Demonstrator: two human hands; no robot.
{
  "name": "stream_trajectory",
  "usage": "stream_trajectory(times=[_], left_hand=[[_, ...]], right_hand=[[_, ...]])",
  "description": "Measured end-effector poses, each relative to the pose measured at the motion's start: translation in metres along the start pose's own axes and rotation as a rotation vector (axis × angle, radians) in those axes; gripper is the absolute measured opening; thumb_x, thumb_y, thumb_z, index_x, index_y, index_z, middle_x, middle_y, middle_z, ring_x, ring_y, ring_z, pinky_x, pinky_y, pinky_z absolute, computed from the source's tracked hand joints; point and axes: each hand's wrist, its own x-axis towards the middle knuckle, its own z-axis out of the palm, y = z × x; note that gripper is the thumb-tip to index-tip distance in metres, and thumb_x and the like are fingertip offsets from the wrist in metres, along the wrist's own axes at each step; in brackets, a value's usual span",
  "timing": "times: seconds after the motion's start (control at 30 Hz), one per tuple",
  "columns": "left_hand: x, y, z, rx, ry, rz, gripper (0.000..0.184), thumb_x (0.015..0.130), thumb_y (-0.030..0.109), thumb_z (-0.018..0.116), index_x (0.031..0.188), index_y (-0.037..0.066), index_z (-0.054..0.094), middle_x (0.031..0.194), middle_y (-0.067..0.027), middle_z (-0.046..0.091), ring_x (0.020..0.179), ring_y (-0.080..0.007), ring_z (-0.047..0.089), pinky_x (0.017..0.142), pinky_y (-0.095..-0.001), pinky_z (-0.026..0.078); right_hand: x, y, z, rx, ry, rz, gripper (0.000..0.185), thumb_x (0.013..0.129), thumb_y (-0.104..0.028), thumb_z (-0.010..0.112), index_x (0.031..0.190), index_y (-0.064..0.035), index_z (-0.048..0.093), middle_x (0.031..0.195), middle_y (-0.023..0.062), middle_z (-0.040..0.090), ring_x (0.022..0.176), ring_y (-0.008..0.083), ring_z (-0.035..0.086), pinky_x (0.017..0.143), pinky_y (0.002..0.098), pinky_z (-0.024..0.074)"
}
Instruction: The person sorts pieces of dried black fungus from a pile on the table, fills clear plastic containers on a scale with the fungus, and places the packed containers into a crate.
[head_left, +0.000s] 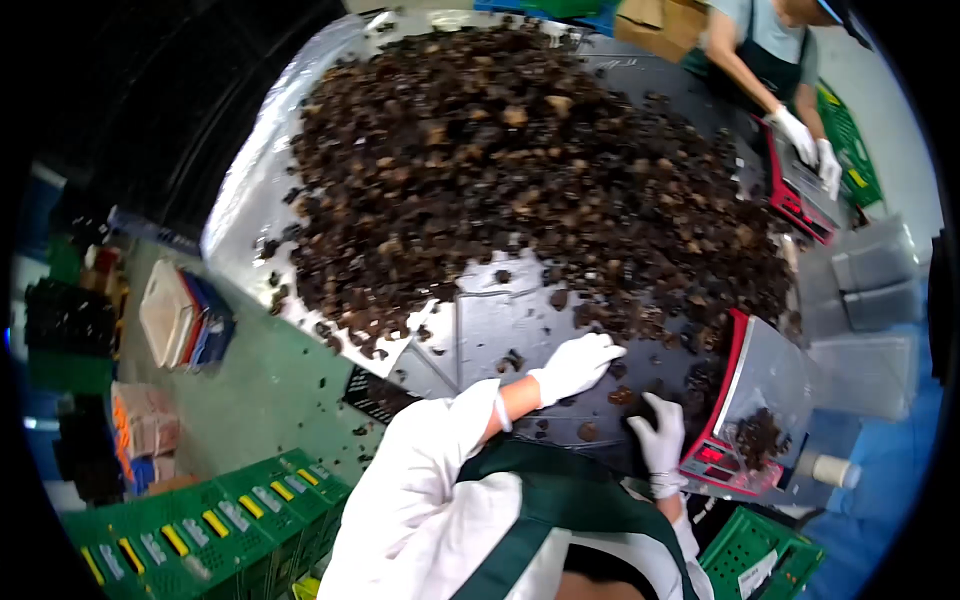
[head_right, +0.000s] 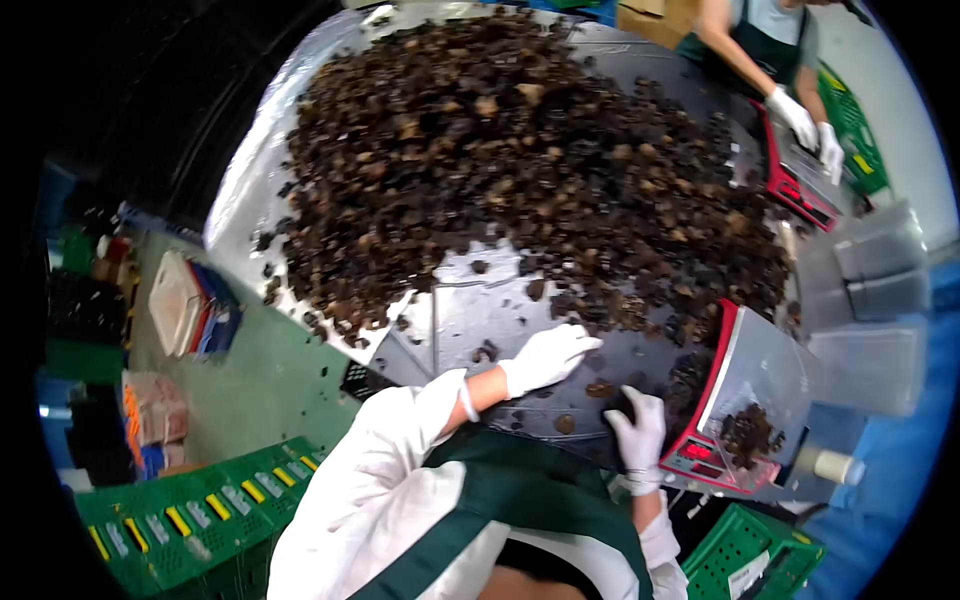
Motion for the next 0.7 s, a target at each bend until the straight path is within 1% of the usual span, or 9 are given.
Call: stream_trajectory(times=[0.07, 0.13, 0.2, 0.27, 0.3, 0.33, 0.43, 0.57, 0.7], left_hand=[[-0.003, -0.003, 0.006, -0.002, -0.003, 0.012, 0.025, 0.083, 0.010, 0.057, 0.108, 0.012, 0.063, 0.092, -0.0090, 0.059, 0.086, -0.0288, 0.059, 0.073, -0.0371, 0.051], [-0.006, -0.007, 0.001, -0.162, 0.089, -0.073, 0.022, 0.085, 0.009, 0.052, 0.103, 0.010, 0.064, 0.094, -0.0132, 0.061, 0.089, -0.0317, 0.060, 0.077, -0.0399, 0.050], [-0.005, -0.011, -0.024, -0.323, 0.195, -0.223, 0.017, 0.085, 0.007, 0.054, 0.099, 0.005, 0.064, 0.095, -0.0153, 0.064, 0.091, -0.0315, 0.061, 0.081, -0.0361, 0.049], [-0.011, -0.027, -0.043, -0.499, 0.135, -0.439, 0.016, 0.087, 0.008, 0.054, 0.100, 0.003, 0.063, 0.092, -0.0092, 0.064, 0.087, -0.0217, 0.061, 0.080, -0.0318, 0.049], [-0.015, -0.030, -0.049, -0.996, 0.110, -0.666, 0.015, 0.091, 0.012, 0.053, 0.101, 0.006, 0.062, 0.094, -0.0042, 0.063, 0.087, -0.0158, 0.060, 0.080, -0.0302, 0.050], [-0.017, -0.031, -0.053, -1.149, 0.110, -0.703, 0.015, 0.094, 0.017, 0.053, 0.102, 0.008, 0.061, 0.096, -0.0023, 0.062, 0.087, -0.0121, 0.060, 0.078, -0.0279, 0.050], [-0.018, -0.020, -0.060, -1.298, 0.052, -0.781, 0.016, 0.094, 0.022, 0.056, 0.096, 0.006, 0.061, 0.091, -0.0020, 0.063, 0.084, -0.0106, 0.059, 0.074, -0.0255, 0.049], [-0.021, -0.018, -0.054, -0.737, -0.049, -0.605, 0.021, 0.089, 0.023, 0.063, 0.082, 0.003, 0.063, 0.079, -0.0025, 0.063, 0.070, -0.0114, 0.057, 0.067, -0.0264, 0.047], [-0.047, 0.005, -0.049, -0.086, -0.170, -0.214, 0.028, 0.077, 0.032, 0.072, 0.083, 0.007, 0.061, 0.076, -0.0092, 0.056, 0.072, -0.0269, 0.059, 0.066, -0.0337, 0.048]], right_hand=[[-0.013, -0.005, 0.011, -0.239, -0.065, -0.015, 0.049, 0.067, -0.023, 0.079, 0.112, -0.0116, 0.064, 0.102, 0.0131, 0.058, 0.099, 0.0306, 0.055, 0.082, 0.0391, 0.0483], [-0.021, 0.015, 0.026, -0.210, -0.008, -0.079, 0.038, 0.068, -0.020, 0.078, 0.104, -0.0122, 0.067, 0.100, 0.0117, 0.059, 0.095, 0.0304, 0.057, 0.080, 0.0385, 0.0492], [-0.016, 0.022, 0.025, 0.024, -0.014, 0.054, 0.026, 0.071, -0.011, 0.074, 0.096, -0.0081, 0.066, 0.097, 0.0125, 0.060, 0.090, 0.0305, 0.059, 0.078, 0.0351, 0.0490], [-0.010, 0.032, 0.023, 0.284, 0.023, 0.068, 0.019, 0.077, -0.007, 0.070, 0.095, -0.0050, 0.065, 0.093, 0.0094, 0.061, 0.086, 0.0258, 0.061, 0.074, 0.0315, 0.0497], [-0.011, 0.027, 0.019, 0.707, -0.066, 0.449, 0.016, 0.082, -0.006, 0.066, 0.098, -0.0041, 0.063, 0.090, 0.0053, 0.062, 0.083, 0.0195, 0.061, 0.067, 0.0283, 0.0497], [-0.011, 0.034, 0.016, 1.040, -0.160, 0.583, 0.020, 0.088, -0.011, 0.062, 0.108, -0.0070, 0.059, 0.095, 0.0055, 0.061, 0.081, 0.0169, 0.060, 0.062, 0.0265, 0.0491], [-0.018, 0.041, 0.022, 1.841, -0.212, 0.500, 0.032, 0.094, -0.030, 0.053, 0.119, -0.0097, 0.053, 0.106, 0.0122, 0.058, 0.088, 0.0212, 0.060, 0.062, 0.0292, 0.0494], [-0.010, 0.043, 0.031, 2.104, -0.301, 0.361, 0.051, 0.097, -0.042, 0.045, 0.132, -0.0041, 0.043, 0.129, 0.0237, 0.051, 0.113, 0.0395, 0.056, 0.075, 0.0443, 0.0565], [0.006, 0.035, 0.025, 2.044, -0.324, 0.352, 0.047, 0.098, -0.046, 0.043, 0.126, -0.0094, 0.048, 0.128, 0.0178, 0.051, 0.111, 0.0333, 0.055, 0.073, 0.0394, 0.0536]])
